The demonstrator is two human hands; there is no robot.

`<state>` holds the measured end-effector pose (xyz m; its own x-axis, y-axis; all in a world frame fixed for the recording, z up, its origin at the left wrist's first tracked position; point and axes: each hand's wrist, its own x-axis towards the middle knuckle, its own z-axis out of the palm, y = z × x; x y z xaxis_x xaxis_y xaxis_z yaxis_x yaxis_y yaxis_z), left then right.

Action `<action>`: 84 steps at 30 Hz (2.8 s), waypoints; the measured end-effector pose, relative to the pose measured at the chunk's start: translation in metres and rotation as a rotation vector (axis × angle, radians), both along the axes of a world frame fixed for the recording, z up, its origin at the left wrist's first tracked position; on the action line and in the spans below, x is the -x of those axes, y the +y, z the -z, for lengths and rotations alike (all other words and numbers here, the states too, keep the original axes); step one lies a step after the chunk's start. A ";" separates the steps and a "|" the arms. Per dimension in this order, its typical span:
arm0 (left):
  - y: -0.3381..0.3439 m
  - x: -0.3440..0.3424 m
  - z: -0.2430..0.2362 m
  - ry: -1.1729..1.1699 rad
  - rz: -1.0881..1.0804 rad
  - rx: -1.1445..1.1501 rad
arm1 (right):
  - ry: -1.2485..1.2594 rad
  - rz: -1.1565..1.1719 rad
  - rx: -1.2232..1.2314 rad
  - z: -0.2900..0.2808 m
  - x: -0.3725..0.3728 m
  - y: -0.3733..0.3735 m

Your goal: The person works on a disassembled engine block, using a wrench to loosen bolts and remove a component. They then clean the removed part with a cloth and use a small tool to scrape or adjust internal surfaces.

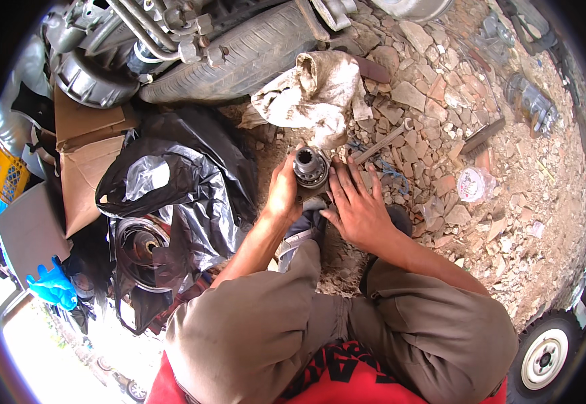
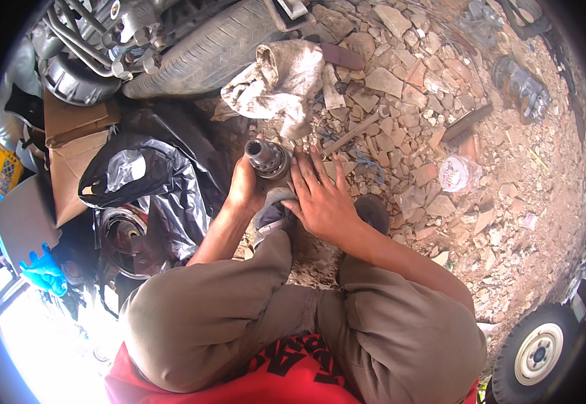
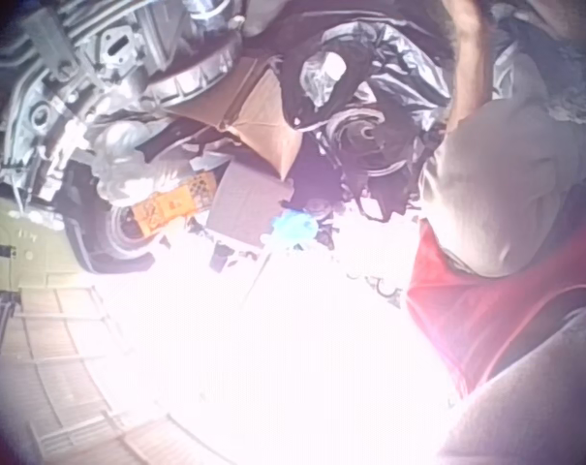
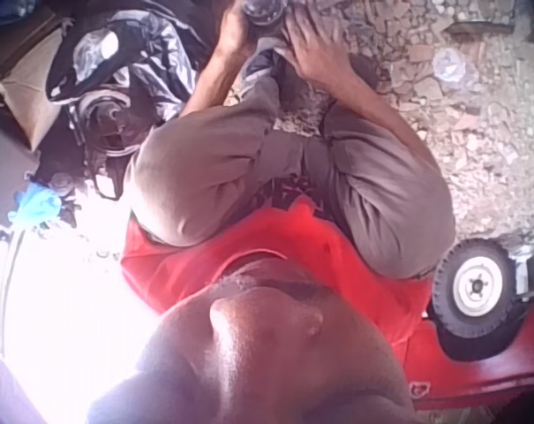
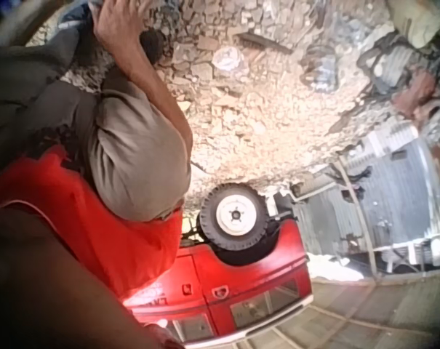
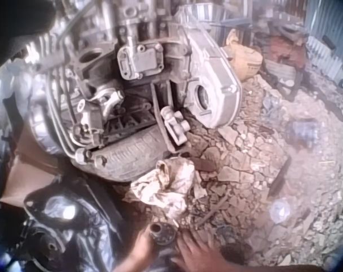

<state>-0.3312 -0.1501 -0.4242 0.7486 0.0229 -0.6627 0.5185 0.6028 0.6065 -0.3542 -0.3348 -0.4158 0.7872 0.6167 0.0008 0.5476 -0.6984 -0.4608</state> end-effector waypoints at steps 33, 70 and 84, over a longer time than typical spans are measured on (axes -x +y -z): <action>-0.008 0.005 -0.008 0.042 -0.022 -0.034 | 0.060 0.038 0.146 -0.012 -0.010 -0.004; -0.042 -0.004 0.062 0.237 0.520 -0.022 | 0.191 0.626 -0.605 0.067 0.035 -0.084; -0.059 0.004 0.086 0.332 0.249 -0.183 | 0.293 0.164 0.022 0.077 0.047 -0.064</action>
<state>-0.3350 -0.2091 -0.5104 0.4935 0.0084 -0.8697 0.8187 0.3329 0.4678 -0.4015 -0.3987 -0.4928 0.8408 0.4788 -0.2525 0.2729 -0.7778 -0.5662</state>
